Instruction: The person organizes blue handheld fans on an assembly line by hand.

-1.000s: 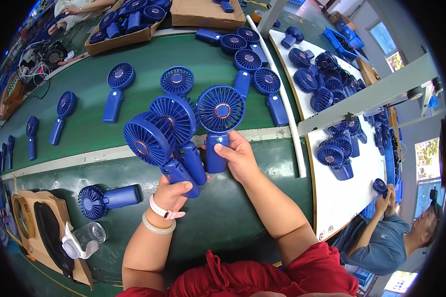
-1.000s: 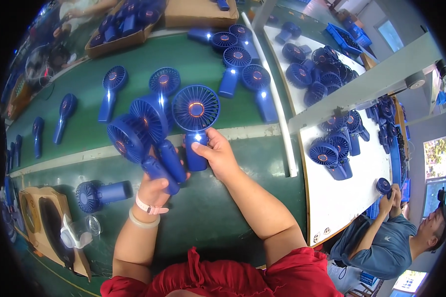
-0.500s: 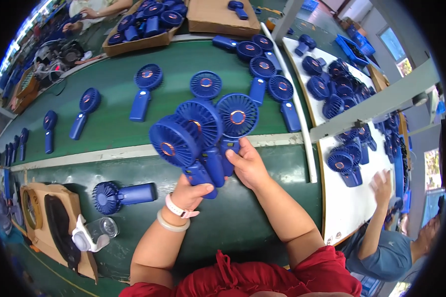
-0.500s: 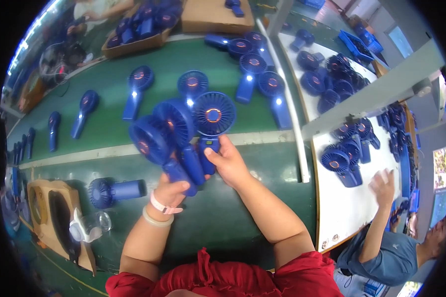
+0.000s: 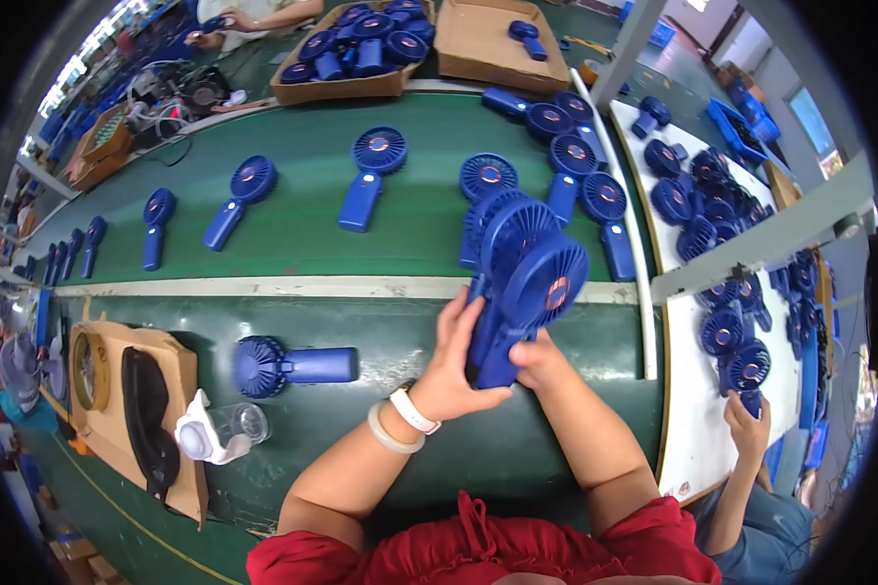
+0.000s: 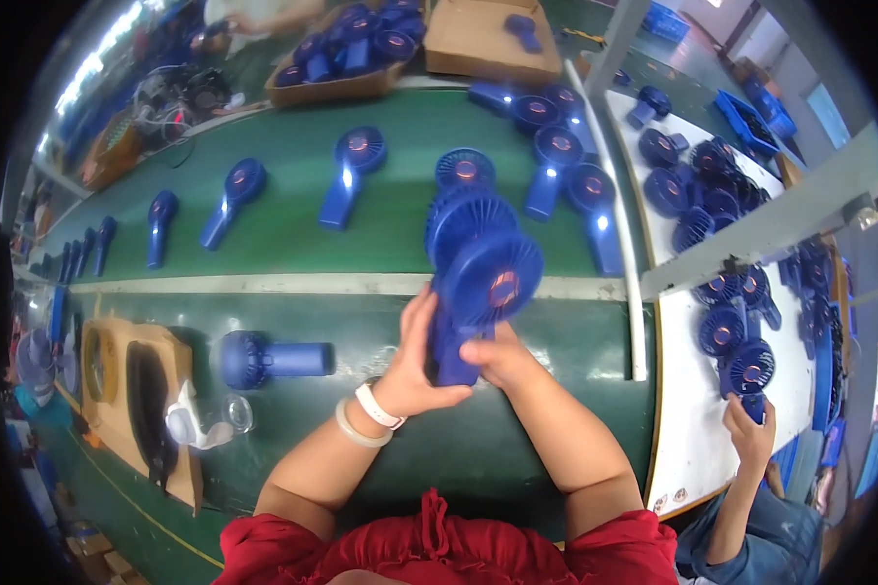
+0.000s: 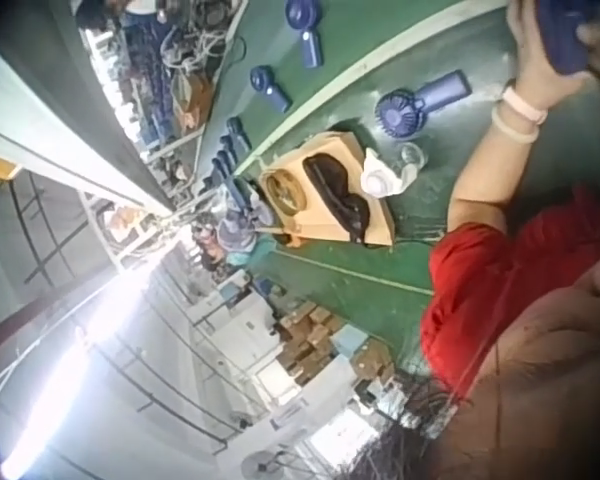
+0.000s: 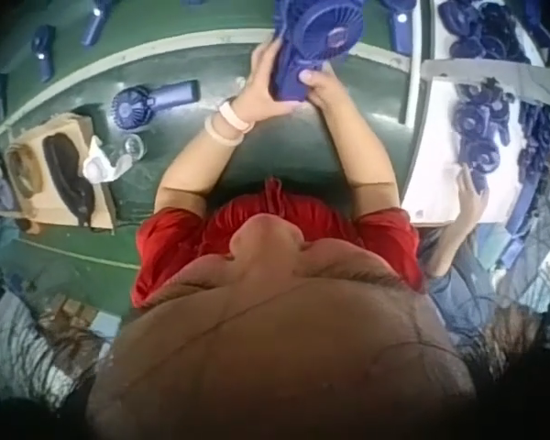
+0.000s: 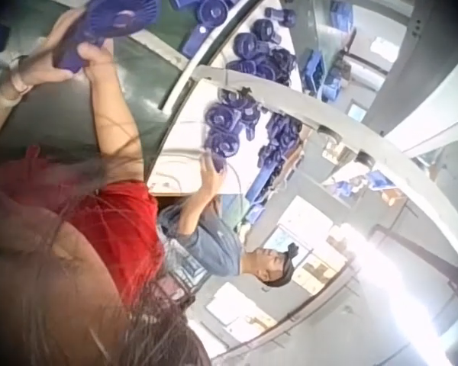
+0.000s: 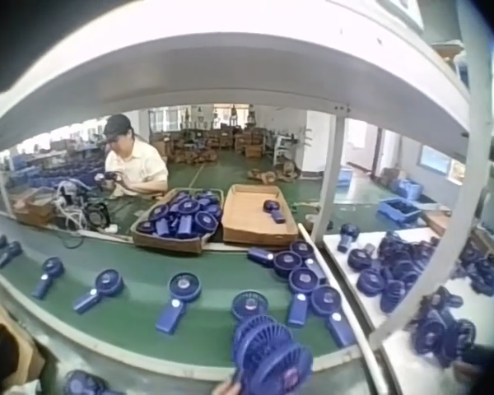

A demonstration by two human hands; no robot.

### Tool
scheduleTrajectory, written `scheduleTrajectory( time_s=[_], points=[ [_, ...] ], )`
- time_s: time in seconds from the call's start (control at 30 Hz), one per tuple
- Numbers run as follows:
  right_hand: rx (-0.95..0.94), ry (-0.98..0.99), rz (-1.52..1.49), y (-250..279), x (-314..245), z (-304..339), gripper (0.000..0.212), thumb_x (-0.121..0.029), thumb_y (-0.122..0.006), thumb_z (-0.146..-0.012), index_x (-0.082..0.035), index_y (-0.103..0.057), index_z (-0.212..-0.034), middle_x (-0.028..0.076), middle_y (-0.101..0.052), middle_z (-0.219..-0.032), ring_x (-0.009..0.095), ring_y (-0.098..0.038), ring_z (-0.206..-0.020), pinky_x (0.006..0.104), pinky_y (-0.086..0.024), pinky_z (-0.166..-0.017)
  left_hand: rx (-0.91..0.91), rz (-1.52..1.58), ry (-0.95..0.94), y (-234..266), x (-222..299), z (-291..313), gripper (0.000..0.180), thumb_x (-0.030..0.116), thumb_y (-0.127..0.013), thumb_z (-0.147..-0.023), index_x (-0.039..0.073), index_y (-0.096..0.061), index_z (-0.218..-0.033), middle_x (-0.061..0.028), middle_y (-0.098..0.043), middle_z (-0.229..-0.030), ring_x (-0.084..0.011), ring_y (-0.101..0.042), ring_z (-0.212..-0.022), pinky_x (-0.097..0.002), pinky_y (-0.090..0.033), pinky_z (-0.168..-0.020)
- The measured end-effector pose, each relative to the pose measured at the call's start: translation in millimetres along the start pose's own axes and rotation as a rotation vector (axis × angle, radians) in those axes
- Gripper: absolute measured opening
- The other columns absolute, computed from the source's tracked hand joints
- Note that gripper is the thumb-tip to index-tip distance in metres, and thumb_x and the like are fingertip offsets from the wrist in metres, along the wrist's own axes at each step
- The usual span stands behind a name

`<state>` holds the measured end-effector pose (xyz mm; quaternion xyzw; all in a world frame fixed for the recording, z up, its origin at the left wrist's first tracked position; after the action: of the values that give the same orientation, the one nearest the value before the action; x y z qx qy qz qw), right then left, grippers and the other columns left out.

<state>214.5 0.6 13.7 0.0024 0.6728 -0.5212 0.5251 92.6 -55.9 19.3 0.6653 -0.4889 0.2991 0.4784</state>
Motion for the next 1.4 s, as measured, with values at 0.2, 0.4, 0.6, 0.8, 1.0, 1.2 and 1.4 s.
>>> scheduleTrajectory(
  time_s=[0.2, 0.4, 0.6, 0.8, 1.0, 1.2, 1.4],
  points=[
    [-0.110, 0.001, -0.323, 3.8, -6.5, -11.4, 0.093, -0.060, -0.064, -0.067, 0.006, -0.038, -0.127, 0.023, -0.050, -0.121, 0.033, -0.053, -0.110, 0.0424, -0.042, -0.096, 0.189, 0.658, 0.167, 3.7, -23.0, -0.5, 0.102, 0.022, -0.085, -0.058, 0.008, -0.023, -0.138, -0.0111, -0.038, -0.130, -0.0233, -0.041, -0.117, -0.0375, -0.039, -0.092],
    [-0.101, -0.020, -0.354, 7.1, -3.1, -10.1, 0.083, -0.056, -0.065, -0.069, 0.001, -0.043, -0.125, 0.020, -0.054, -0.117, 0.030, -0.056, -0.104, 0.0408, -0.047, -0.089, 0.136, 0.301, 0.066, 9.4, -14.1, -4.0, 0.064, -0.001, -0.077, -0.061, 0.005, -0.053, -0.120, -0.0084, -0.039, -0.124, -0.0197, -0.047, -0.108, -0.0319, -0.048, -0.085],
    [0.122, -0.028, -0.175, -8.8, -20.3, 28.4, 0.069, -0.036, -0.069, -0.072, 0.001, -0.042, -0.125, 0.014, -0.057, -0.112, 0.024, -0.059, -0.098, 0.0365, -0.050, -0.083, 0.023, 0.625, 0.024, 3.6, -14.8, -2.6, 0.032, -0.003, -0.062, -0.076, 0.002, -0.061, -0.107, -0.0093, -0.049, -0.115, -0.0163, -0.052, -0.099, -0.0273, -0.048, -0.081],
    [0.589, -0.028, 0.593, 0.5, -80.6, 174.8, 0.080, -0.011, -0.078, -0.053, 0.000, -0.043, -0.124, 0.007, -0.053, -0.111, 0.019, -0.050, -0.103, 0.0322, -0.038, -0.094, 0.035, 0.745, 0.422, -2.8, -20.3, 2.8, 0.020, 0.009, -0.055, -0.089, 0.001, -0.057, -0.106, -0.0051, -0.060, -0.096, -0.0103, -0.056, -0.081, -0.0241, -0.047, -0.072],
    [1.077, -0.076, 1.238, 66.1, -137.4, 294.5, 0.080, -0.011, -0.077, -0.049, 0.000, -0.042, -0.120, 0.012, -0.047, -0.109, 0.022, -0.049, -0.101, 0.0316, -0.039, -0.091, 0.102, 0.842, 0.500, -2.3, -24.9, 1.1, 0.019, 0.005, -0.055, -0.087, 0.003, -0.056, -0.107, -0.0052, -0.059, -0.095, -0.0106, -0.056, -0.080, -0.0245, -0.047, -0.071],
    [1.351, 0.022, 1.609, 133.8, -154.9, 322.1, 0.080, -0.017, -0.080, -0.052, -0.002, -0.044, -0.122, 0.019, -0.041, -0.117, 0.032, -0.043, -0.111, 0.0367, -0.034, -0.098, 0.102, 0.798, 0.454, -3.4, -24.5, 2.3, 0.019, 0.001, -0.054, -0.086, 0.003, -0.055, -0.105, -0.0047, -0.059, -0.094, -0.0098, -0.056, -0.080, -0.0238, -0.047, -0.071],
    [1.495, 0.512, 2.271, 101.3, -141.4, 254.4, 0.050, -0.010, -0.069, -0.070, -0.003, -0.049, -0.116, 0.022, -0.043, -0.124, 0.037, -0.039, -0.117, 0.0446, -0.029, -0.099, 0.095, 0.800, 0.430, -4.2, -25.7, 5.1, 0.020, -0.001, -0.055, -0.084, 0.002, -0.055, -0.104, -0.0046, -0.060, -0.094, -0.0091, -0.056, -0.080, -0.0226, -0.047, -0.071]
  ],
)
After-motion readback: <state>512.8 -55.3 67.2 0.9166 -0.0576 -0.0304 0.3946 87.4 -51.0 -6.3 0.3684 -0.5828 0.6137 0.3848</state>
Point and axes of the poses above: each hand's wrist, its own z-axis away from the middle knuckle, its own y-axis out of the back of the hand, x = y × z, the point moved 3 cm from there along -z, towards the middle knuckle
